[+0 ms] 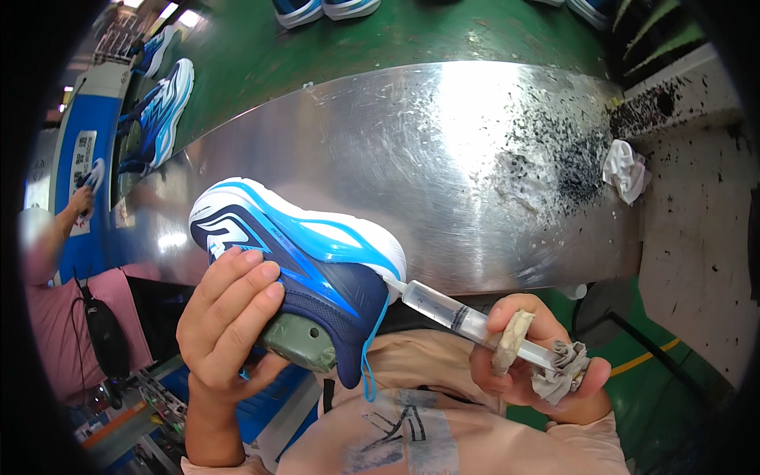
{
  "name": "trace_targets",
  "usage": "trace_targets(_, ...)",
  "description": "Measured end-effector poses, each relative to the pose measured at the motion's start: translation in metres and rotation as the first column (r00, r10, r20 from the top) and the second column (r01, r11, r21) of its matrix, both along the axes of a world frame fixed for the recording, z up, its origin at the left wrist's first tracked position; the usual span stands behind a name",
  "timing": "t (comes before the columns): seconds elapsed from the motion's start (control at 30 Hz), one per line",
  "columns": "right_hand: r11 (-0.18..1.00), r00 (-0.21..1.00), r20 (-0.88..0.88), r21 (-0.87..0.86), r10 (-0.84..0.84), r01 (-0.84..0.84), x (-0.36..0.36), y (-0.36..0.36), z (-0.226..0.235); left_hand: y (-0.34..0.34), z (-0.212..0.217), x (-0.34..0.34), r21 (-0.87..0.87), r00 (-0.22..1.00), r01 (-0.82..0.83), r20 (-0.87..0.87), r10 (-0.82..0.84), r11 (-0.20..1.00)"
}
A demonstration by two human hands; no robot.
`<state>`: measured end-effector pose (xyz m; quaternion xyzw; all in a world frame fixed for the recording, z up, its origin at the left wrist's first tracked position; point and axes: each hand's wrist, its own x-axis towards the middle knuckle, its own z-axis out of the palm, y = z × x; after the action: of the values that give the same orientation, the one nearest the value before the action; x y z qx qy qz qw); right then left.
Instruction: The person applies a liquid from a syringe to the seam between the upper and sole of shoes, takes finished shoes from a workstation, and places them onto a conveyor belt.
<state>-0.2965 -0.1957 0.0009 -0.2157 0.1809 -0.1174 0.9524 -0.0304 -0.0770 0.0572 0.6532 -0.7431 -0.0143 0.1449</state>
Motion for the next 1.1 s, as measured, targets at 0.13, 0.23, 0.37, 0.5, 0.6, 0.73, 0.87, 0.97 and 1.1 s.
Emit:
trace_targets(0.13,0.992,0.992,0.059,0.053,-0.114,0.111,0.000,0.014,-0.009,-0.015,0.005,0.003,0.037,0.999,0.032,0.017,-0.033,0.999)
trace_targets(0.23,0.980,0.977,0.112,0.105,-0.179,0.168,0.001,0.023,-0.014,-0.027,0.008,0.005,0.054,0.998,0.057,0.024,-0.059,0.997)
trace_targets(0.37,0.969,0.962,0.118,0.056,-0.245,0.240,0.011,0.029,-0.018,-0.043,0.010,0.012,0.090,0.991,0.111,0.067,-0.118,0.990)
trace_targets(0.5,0.961,0.962,0.008,-0.042,-0.272,0.272,0.016,0.028,-0.011,-0.068,0.014,0.017,0.129,0.955,0.251,0.127,-0.267,0.959)
trace_targets(0.6,0.942,0.943,0.030,-0.045,-0.331,0.332,0.014,0.026,-0.010,-0.082,0.014,0.011,0.155,0.914,0.340,0.176,-0.365,0.927)
trace_targets(0.73,0.920,0.921,0.040,-0.044,-0.388,0.389,0.010,0.027,-0.010,-0.076,0.018,-0.017,0.176,0.963,0.114,0.221,-0.152,0.978)
trace_targets(0.87,0.897,0.897,0.025,-0.019,-0.441,0.442,0.006,0.030,-0.005,-0.073,0.012,-0.045,0.164,0.984,-0.127,0.148,0.103,0.978)
trace_targets(0.97,0.882,0.884,0.018,0.075,-0.467,0.465,0.007,0.035,0.001,-0.073,0.010,-0.058,0.130,0.967,-0.215,0.165,0.193,0.968)
trace_targets(1.1,0.895,0.898,0.034,0.108,-0.438,0.433,0.011,0.044,0.009,-0.078,0.014,-0.069,0.151,0.933,-0.346,0.157,0.323,0.926)
